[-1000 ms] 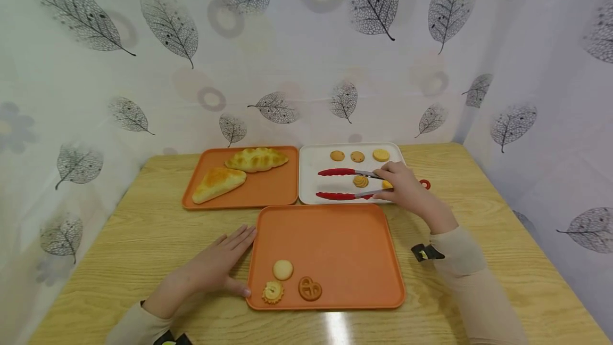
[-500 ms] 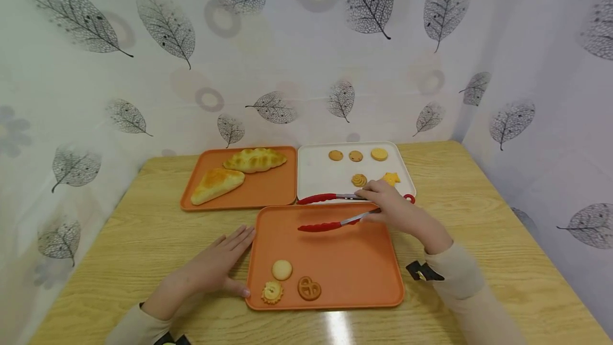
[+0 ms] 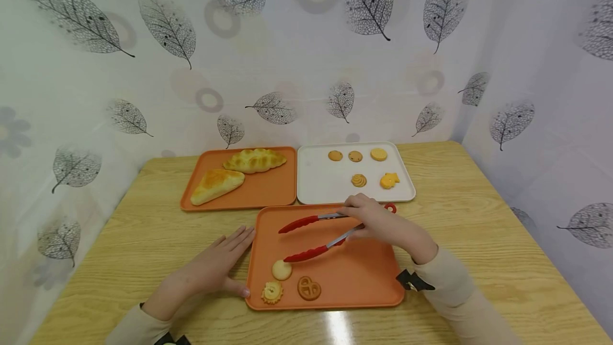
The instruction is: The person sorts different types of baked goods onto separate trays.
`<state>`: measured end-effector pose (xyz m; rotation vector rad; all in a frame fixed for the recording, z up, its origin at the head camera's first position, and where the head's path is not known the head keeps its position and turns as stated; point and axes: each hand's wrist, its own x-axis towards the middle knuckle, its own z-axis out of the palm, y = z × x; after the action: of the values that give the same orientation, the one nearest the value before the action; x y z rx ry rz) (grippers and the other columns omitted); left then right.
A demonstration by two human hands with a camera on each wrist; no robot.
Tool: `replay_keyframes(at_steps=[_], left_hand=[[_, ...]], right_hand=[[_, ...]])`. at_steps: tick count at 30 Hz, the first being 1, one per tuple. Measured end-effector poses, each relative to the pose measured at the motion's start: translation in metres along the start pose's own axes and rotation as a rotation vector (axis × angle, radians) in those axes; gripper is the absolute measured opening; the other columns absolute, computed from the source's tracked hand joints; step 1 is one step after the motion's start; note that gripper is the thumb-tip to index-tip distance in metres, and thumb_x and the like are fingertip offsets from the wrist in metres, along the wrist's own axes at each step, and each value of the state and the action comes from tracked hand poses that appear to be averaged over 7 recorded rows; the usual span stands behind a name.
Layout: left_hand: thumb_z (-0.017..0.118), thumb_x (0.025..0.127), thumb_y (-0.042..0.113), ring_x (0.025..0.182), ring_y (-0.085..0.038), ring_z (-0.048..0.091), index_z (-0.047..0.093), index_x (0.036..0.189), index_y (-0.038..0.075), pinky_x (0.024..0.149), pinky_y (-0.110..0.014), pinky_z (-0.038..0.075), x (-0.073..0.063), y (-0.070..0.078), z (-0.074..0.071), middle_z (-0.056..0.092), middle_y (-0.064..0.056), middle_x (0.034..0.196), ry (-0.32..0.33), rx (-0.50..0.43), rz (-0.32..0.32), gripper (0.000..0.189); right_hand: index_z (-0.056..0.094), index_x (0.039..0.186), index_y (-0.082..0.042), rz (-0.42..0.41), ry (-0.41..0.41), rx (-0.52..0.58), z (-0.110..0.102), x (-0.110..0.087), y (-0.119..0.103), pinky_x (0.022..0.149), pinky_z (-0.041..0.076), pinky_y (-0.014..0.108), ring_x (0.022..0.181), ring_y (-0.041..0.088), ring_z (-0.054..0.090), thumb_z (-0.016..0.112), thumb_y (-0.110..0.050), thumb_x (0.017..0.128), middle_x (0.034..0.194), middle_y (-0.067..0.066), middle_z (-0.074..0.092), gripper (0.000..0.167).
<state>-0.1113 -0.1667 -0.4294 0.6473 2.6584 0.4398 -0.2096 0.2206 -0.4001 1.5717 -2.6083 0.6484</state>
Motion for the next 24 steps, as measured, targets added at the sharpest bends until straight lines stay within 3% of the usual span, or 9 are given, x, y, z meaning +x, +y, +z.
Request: replay_keyframes(at_steps=[13,24], left_hand=[[0.067,0.067,0.074,0.153,-0.029,0.009,0.012,0.158,0.009,0.117,-0.063,0.021,0.001,0.0,0.0,0.013,-0.009,0.165,0.011,0.004,0.004,0.125],[0.067,0.067,0.075,0.153,-0.029,0.008,0.012,0.158,0.008,0.117,-0.063,0.02,0.001,-0.001,-0.001,0.012,-0.01,0.165,0.014,0.002,0.01,0.125]], right_hand=[[0.066,0.122,-0.011,0.067,-0.167,0.051,0.003,0.007,-0.018,0.083,0.05,0.03,0.1,0.012,0.052,0.075,-0.03,0.084,0.114,0.0,0.061,0.044],[0.067,0.119,-0.011,0.09,-0.219,0.113,0.004,0.009,-0.019,0.083,0.049,0.028,0.099,0.01,0.052,0.075,-0.032,0.083,0.113,-0.001,0.061,0.043]])
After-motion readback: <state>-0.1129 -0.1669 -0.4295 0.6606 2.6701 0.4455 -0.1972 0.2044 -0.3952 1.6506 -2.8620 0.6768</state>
